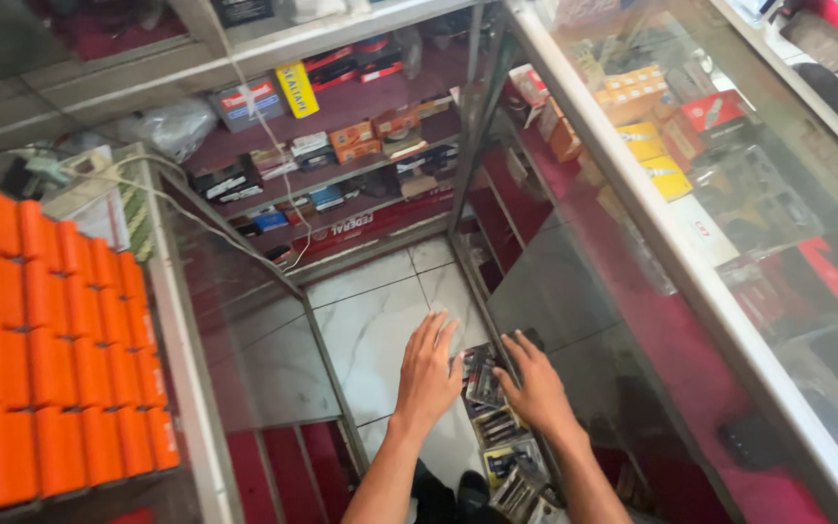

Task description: The person picks up several packaged motorcycle grips from the floor and places them onto a metal grid rack one by one.

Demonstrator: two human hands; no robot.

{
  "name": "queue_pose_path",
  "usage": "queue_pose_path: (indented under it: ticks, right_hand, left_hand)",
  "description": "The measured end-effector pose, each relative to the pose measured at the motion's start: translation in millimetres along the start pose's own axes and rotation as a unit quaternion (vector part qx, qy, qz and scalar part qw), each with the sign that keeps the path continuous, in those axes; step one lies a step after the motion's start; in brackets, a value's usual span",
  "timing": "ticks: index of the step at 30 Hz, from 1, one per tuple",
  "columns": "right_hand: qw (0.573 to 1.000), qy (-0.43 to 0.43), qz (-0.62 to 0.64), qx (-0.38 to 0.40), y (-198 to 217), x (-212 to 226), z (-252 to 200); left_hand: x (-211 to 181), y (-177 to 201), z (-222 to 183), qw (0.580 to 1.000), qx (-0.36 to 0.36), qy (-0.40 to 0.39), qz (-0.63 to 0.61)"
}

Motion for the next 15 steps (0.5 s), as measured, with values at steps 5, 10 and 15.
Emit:
queue_pose_path:
  ticks: [5, 10, 15]
  right_hand:
    - [0.999, -0.014, 0.032, 0.012, -16, -32, -14]
    - [0.999, -0.003, 0.033, 0.017, -31, -69, -22]
    - [0.999, 0.011, 0.027, 0.025, -59, -100, -31]
  left_hand:
    - [4, -46, -14, 0.999, 0.047, 0.009, 0.012]
    - [6, -96, -30, 0.994, 0.110, -0.009, 0.023]
    - [22, -136, -42, 0.993, 0.112, -0.044, 0.014]
Point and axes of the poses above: each hand's wrist, its own z-axis towards the middle knuckle, its own y-axis out of the back of the hand, x = y × z, the point moved 5 cm from there along z, towards the middle knuckle, and after that the axes turned 5 degrees about -z, right-handed, at the moved point
